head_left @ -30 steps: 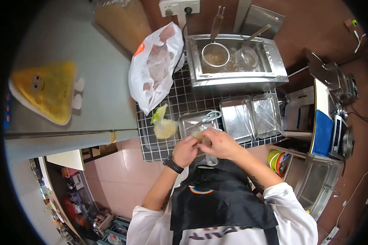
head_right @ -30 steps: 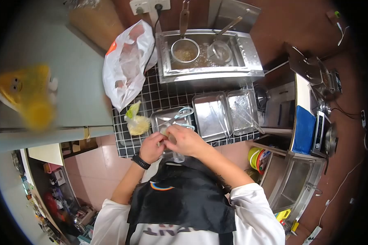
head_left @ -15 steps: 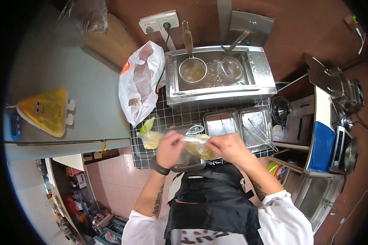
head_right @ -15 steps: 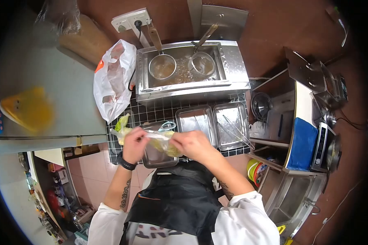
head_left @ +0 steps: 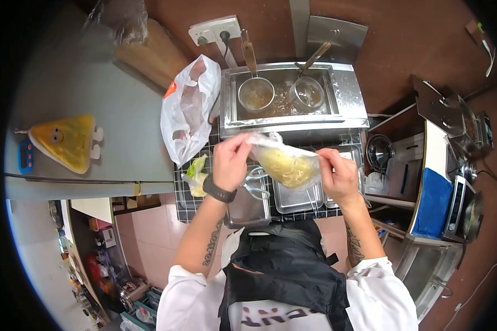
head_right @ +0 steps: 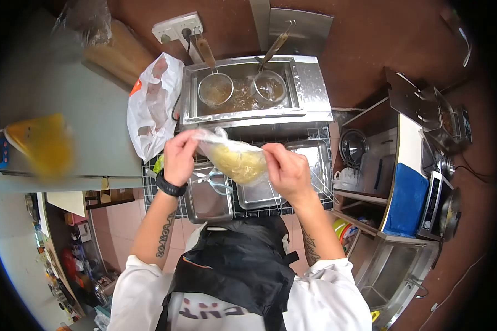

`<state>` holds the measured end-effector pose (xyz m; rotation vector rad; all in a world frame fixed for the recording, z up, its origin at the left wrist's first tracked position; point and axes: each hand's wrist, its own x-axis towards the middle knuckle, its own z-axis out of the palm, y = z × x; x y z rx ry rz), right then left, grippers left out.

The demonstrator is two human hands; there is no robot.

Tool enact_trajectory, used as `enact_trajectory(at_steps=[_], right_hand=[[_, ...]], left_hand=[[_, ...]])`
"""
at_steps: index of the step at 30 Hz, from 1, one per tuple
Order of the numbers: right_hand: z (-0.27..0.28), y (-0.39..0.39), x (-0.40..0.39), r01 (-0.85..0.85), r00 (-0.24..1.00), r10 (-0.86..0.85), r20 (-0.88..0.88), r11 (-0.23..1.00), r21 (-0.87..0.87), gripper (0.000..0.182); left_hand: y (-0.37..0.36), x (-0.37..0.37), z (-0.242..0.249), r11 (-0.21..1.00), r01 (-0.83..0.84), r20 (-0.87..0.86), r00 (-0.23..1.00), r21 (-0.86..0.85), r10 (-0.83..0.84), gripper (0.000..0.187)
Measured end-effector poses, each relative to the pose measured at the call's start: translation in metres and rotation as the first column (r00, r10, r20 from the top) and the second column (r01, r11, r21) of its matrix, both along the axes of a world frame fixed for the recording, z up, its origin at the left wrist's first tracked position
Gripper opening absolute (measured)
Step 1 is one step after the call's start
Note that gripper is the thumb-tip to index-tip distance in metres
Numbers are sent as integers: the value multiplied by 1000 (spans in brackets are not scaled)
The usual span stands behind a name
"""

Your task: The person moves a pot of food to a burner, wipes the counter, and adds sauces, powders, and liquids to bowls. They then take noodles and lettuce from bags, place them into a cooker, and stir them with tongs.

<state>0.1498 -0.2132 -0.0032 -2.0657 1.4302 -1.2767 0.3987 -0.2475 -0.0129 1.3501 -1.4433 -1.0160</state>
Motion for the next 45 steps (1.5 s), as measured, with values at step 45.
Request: enact_trajectory(at_steps=[45], right_hand=[[-119,-9,76,-802,-589,-240,772,294,-520,71]], left_hand=[[-23,-20,-111,663,673,-669,661,329,-339,25]])
